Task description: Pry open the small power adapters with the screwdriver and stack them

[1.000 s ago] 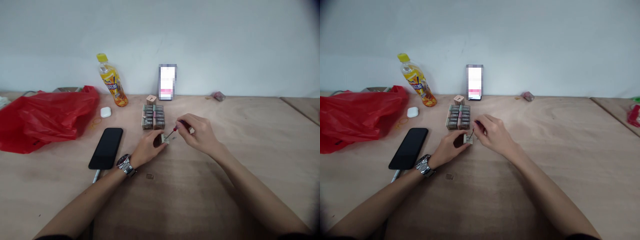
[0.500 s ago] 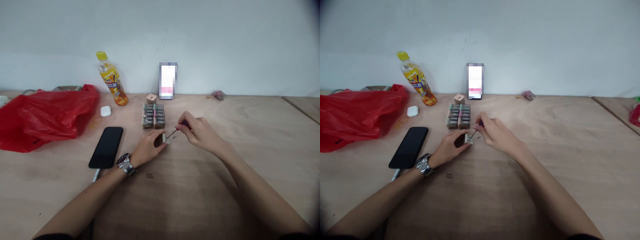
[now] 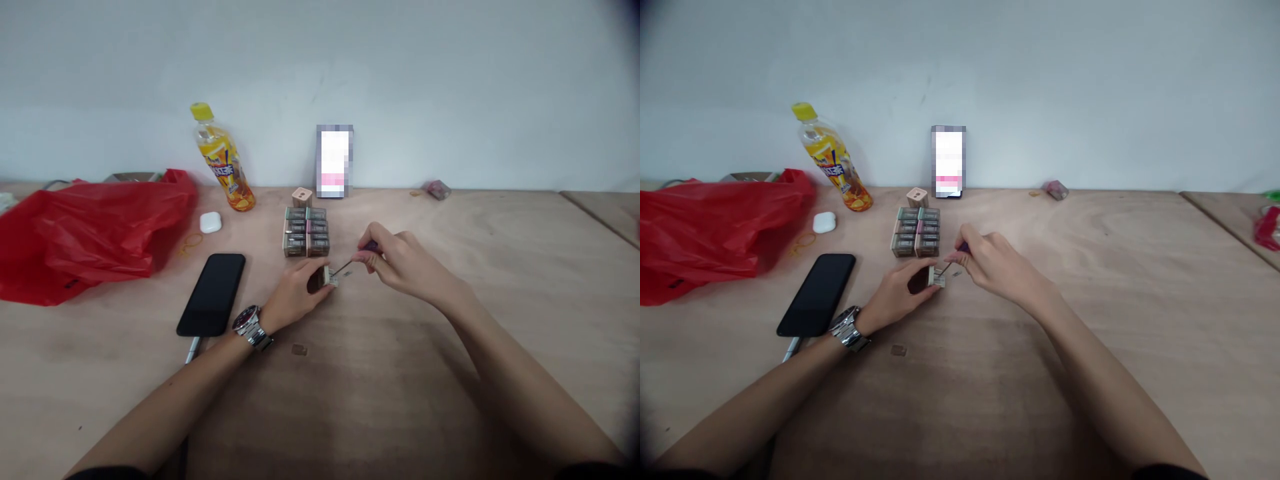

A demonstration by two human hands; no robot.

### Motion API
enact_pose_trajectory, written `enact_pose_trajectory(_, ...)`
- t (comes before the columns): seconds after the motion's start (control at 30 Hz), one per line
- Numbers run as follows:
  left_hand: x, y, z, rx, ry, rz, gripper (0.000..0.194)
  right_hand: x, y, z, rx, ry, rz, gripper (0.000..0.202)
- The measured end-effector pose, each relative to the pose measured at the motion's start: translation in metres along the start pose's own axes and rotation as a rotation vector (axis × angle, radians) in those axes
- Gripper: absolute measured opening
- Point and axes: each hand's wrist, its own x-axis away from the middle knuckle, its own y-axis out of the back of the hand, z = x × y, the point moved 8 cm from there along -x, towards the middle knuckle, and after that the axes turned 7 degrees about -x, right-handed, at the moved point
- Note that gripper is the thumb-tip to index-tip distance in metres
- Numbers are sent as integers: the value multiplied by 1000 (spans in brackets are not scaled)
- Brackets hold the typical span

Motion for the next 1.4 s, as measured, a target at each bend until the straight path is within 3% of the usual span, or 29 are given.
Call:
enact_pose_trajectory(0.17, 0, 1, -1, -15, -8, -13, 42, 0, 5, -2, 181, -27, -22, 30)
enact_pose_trajectory(0.37, 0, 0, 0, -5, -4, -6, 41, 2, 3, 4, 22, 15, 38, 21)
enact_pose_trajectory(0.57, 0, 0, 0, -14, -11, -12, 42, 1, 6, 0, 278, -87, -37, 40)
enact_pose_trajectory(0.77, 0, 1, -1, 5, 1, -3, 41, 0, 2, 9, 23, 63, -5, 24)
enact_pose_trajectory(0.87, -1, 0, -1, 7, -6, 2, 41, -2, 0, 6, 9, 87, -66, 30)
enact_pose_trajectory(0.97, -1, 0, -1, 5, -6, 1, 41, -1, 5, 3, 97, 33, -143, 45)
enact_pose_trajectory(1.03, -1, 0, -1, 2, -2, 3, 41, 0, 7, 0, 116, -23, -123, 48)
enact_pose_trajectory(1.23, 0, 0, 0, -5, 12, 8, 40, 1, 6, 5, -6, 30, -31, 31)
enact_pose_trajectory(1.4, 0, 0, 0, -3, -2, 2, 40, -1, 9, -4, 104, -39, -168, 46)
